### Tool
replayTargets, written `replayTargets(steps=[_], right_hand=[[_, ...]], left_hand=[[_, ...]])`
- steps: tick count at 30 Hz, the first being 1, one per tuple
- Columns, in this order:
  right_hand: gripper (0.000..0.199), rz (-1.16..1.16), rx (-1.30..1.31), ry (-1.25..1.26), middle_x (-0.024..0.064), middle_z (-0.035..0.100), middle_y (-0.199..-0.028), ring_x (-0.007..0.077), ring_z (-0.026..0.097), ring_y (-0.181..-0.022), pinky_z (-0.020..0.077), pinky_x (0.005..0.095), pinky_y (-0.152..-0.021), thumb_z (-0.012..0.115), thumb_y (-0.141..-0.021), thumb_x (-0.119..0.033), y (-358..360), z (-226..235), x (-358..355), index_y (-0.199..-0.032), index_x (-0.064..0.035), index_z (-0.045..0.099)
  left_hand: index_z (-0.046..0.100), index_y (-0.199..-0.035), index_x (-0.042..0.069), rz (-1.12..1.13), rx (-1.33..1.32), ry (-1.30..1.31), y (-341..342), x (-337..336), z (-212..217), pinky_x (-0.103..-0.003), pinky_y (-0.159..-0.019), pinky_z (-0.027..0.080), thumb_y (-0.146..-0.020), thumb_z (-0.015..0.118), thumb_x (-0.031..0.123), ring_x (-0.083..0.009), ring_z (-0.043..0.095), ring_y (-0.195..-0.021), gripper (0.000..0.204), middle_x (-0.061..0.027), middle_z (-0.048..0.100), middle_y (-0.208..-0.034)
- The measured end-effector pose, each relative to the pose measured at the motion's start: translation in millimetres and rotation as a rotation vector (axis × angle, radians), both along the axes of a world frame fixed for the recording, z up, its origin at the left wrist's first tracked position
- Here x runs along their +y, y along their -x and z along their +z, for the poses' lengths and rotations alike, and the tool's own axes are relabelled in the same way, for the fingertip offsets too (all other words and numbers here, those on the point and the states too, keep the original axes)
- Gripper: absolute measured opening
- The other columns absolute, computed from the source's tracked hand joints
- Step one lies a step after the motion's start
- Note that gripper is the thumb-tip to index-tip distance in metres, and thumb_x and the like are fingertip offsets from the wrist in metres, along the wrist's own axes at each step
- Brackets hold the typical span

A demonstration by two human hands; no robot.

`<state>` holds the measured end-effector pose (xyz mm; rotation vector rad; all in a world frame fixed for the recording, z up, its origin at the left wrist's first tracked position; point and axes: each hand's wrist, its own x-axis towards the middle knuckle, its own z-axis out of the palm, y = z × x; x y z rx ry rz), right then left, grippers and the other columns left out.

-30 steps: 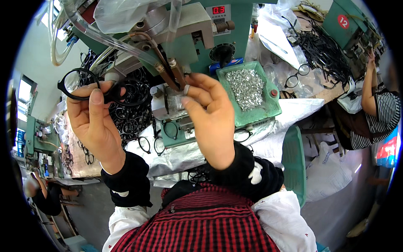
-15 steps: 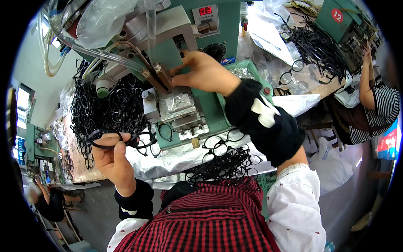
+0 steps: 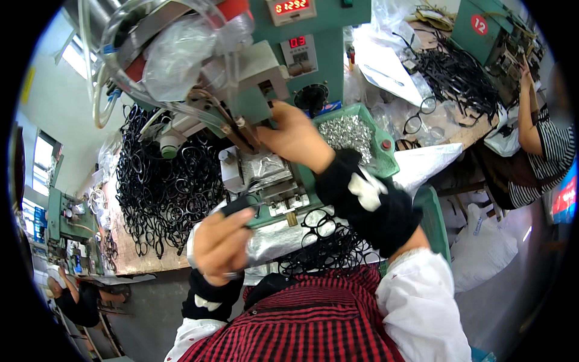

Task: The person repeatedly picks up black eyeglass frames and small metal components, places them into a press machine, and removes the assembled frames. The person handles frames one at a time and places finished units into a pile on the table.

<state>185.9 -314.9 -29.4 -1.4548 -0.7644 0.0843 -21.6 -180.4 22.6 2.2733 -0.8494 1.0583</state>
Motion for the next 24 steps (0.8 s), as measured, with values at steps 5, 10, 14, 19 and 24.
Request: replayTargets(steps=[5, 10, 14, 19, 24], right_hand=[[0.010, -0.507, 0.091, -0.012, 0.0018, 0.068, -0.091, 0.0082, 0.061, -0.084, 0.0481, 0.0233, -0.076, 0.065, -0.091, -0.002, 25.8, -12.4, -95.3, -0.100, 0.0007, 0.067], [0.010, -0.763, -0.031, 0.155, 0.0019, 0.066, -0.092, 0.0081, 0.059, -0.086, 0.0459, 0.0227, -0.076, 0.065, -0.093, -0.006, 22.0, -36.0, -143.9, -0.101, -0.0006, 0.066], [0.010, -0.682, -0.557, 0.544, 0.0152, 0.065, -0.103, 0.0359, 0.061, -0.100, 0.0487, 0.0440, -0.084, 0.065, -0.081, -0.003, 37.3, -40.7, -106.5, -0.091, -0.0050, 0.066], [0.020, -0.546, -0.840, 0.749, 0.0210, 0.060, -0.122, 0.0409, 0.058, -0.111, 0.0499, 0.0481, -0.088, 0.063, -0.081, -0.002, -10.8, -61.1, -95.2, -0.100, -0.0008, 0.058], [0.021, -0.704, -0.705, 0.853, 0.0201, 0.061, -0.122, 0.0399, 0.056, -0.114, 0.0465, 0.0458, -0.095, 0.072, -0.081, -0.010, 3.0, -59.8, -121.0, -0.100, -0.0032, 0.066]], left_hand=[[0.065, -0.092, 0.002, -0.077, -0.202, -0.130, -40.1, -15.1, -13.6, -0.036, -0.070, 0.059, -0.072, 0.074, 0.003, -0.0286, 0.063, -0.078, 0.022, -0.0149, 0.072, -0.110], [0.063, -0.089, 0.006, -0.105, -0.156, -0.196, -44.7, -15.3, -10.5, -0.036, -0.069, 0.061, -0.072, 0.076, 0.009, -0.0226, 0.063, -0.075, 0.022, -0.0089, 0.073, -0.104], [0.066, -0.084, 0.010, -0.079, -0.144, -0.242, -45.2, -5.3, -9.5, -0.036, -0.082, 0.060, -0.069, 0.070, 0.014, -0.0208, 0.066, -0.087, 0.016, -0.0040, 0.069, -0.106], [0.066, -0.088, 0.007, -0.069, -0.110, -0.142, -34.4, -5.9, -22.1, -0.041, -0.091, 0.057, -0.072, 0.071, 0.011, -0.0233, 0.065, -0.092, 0.017, -0.0073, 0.068, -0.113], [0.071, -0.106, 0.006, 0.208, -0.028, 0.079, 22.4, 0.0, -52.4, -0.046, -0.104, 0.050, -0.081, 0.064, 0.006, -0.0273, 0.067, -0.092, 0.026, -0.0125, 0.070, -0.118]])
